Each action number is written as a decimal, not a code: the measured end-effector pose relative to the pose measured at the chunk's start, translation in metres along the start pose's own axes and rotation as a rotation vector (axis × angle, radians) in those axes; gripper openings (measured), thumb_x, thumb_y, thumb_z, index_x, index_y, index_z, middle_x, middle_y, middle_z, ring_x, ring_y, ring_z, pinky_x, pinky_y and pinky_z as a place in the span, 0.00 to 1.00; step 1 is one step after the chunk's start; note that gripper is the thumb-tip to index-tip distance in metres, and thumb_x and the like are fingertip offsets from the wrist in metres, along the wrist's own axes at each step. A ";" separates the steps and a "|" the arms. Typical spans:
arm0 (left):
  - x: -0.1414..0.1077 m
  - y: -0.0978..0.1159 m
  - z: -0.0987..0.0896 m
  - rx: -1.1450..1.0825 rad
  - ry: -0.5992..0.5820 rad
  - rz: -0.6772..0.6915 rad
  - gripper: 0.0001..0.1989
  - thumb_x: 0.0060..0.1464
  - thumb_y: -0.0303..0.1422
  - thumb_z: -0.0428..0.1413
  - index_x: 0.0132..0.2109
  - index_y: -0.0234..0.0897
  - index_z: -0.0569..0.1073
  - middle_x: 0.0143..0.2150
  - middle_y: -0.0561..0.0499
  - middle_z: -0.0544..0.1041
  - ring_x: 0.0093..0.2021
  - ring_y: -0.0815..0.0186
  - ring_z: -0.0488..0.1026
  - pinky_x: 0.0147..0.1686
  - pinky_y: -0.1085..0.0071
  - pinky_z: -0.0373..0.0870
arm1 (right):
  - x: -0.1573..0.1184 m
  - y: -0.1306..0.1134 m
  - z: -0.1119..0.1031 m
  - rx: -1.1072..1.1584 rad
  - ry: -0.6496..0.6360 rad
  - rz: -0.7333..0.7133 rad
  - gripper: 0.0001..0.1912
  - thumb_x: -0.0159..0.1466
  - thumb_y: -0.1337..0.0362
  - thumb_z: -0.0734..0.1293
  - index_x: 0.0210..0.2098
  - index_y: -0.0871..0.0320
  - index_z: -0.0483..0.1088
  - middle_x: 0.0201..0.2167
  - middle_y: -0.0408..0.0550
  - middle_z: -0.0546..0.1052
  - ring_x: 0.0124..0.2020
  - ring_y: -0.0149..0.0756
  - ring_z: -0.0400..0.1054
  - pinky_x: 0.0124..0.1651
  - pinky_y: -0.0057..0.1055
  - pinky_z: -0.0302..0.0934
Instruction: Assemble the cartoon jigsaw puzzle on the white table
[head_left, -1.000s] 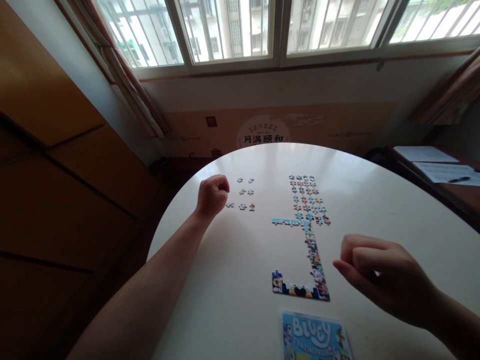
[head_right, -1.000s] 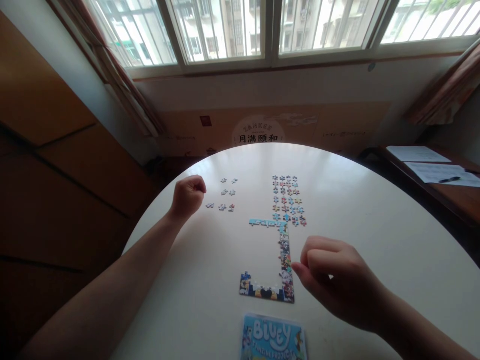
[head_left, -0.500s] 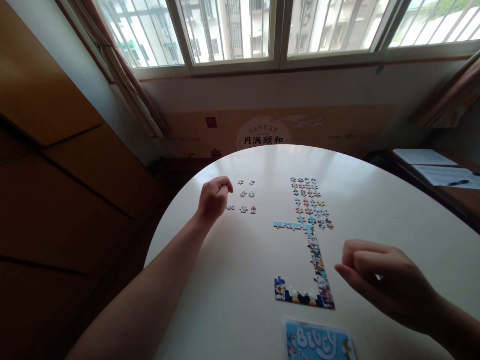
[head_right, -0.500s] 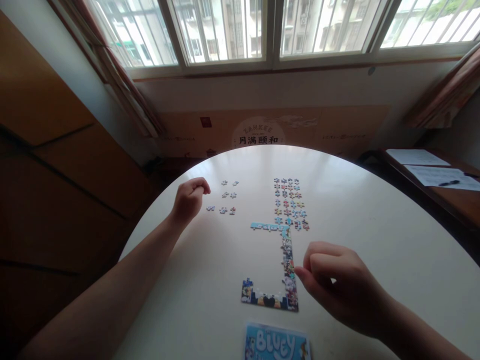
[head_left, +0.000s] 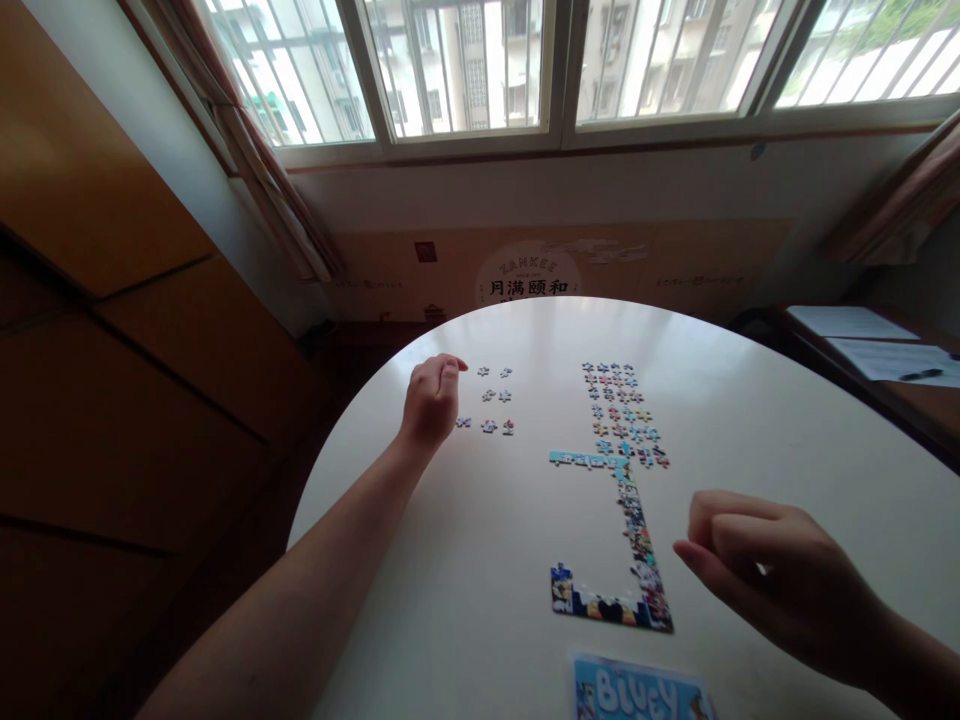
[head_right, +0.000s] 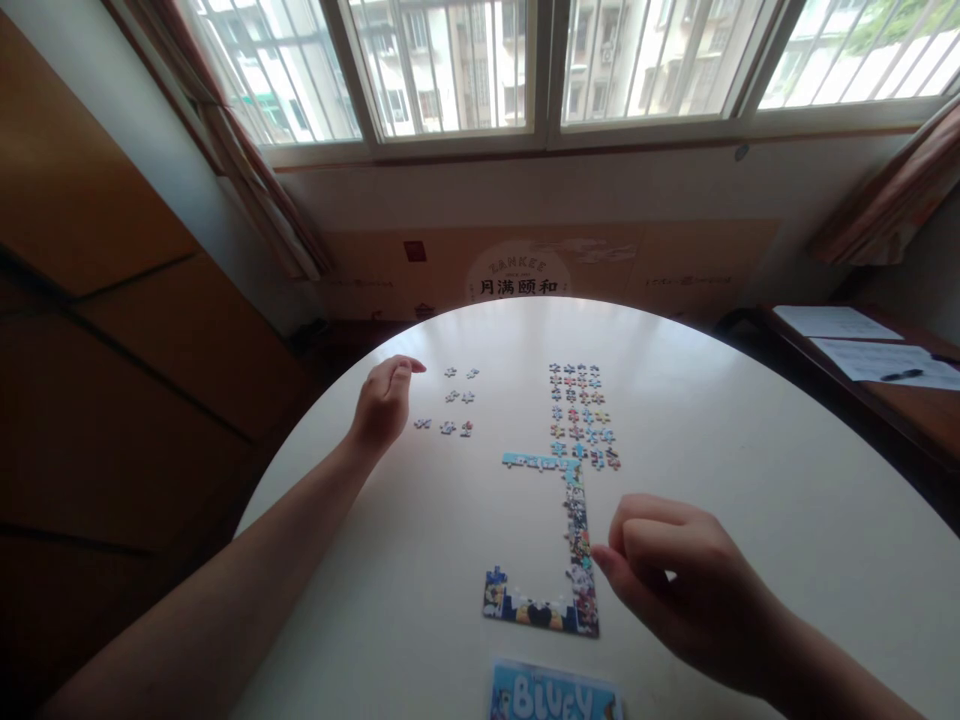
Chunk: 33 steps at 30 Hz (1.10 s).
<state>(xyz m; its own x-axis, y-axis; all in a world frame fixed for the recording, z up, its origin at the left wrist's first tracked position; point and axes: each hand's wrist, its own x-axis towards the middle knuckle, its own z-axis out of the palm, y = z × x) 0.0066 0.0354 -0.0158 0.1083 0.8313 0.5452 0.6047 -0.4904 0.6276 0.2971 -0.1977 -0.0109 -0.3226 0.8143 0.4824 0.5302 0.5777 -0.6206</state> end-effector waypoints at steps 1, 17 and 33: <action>0.000 -0.001 0.000 0.004 -0.002 0.001 0.18 0.64 0.36 0.41 0.38 0.38 0.75 0.41 0.46 0.79 0.47 0.54 0.72 0.51 0.58 0.66 | 0.001 0.000 0.000 -0.002 0.001 -0.002 0.20 0.67 0.75 0.63 0.26 0.54 0.49 0.22 0.40 0.63 0.22 0.27 0.56 0.24 0.26 0.50; 0.002 -0.006 -0.001 0.053 0.089 -0.008 0.13 0.61 0.29 0.46 0.42 0.38 0.76 0.48 0.45 0.79 0.54 0.53 0.70 0.59 0.56 0.62 | 0.001 -0.001 0.001 -0.023 0.016 -0.013 0.20 0.67 0.75 0.63 0.26 0.54 0.49 0.22 0.40 0.62 0.22 0.27 0.56 0.24 0.26 0.51; 0.006 -0.007 -0.010 0.081 0.081 0.030 0.11 0.55 0.25 0.51 0.41 0.38 0.77 0.42 0.47 0.81 0.45 0.57 0.76 0.51 0.60 0.70 | 0.001 -0.001 0.001 0.001 0.023 -0.013 0.20 0.66 0.75 0.64 0.25 0.55 0.50 0.21 0.40 0.62 0.21 0.27 0.56 0.23 0.26 0.50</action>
<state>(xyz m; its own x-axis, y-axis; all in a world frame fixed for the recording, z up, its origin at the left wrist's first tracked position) -0.0050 0.0416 -0.0110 0.0647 0.7911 0.6083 0.6646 -0.4889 0.5650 0.2947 -0.1973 -0.0102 -0.3110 0.8055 0.5045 0.5253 0.5881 -0.6150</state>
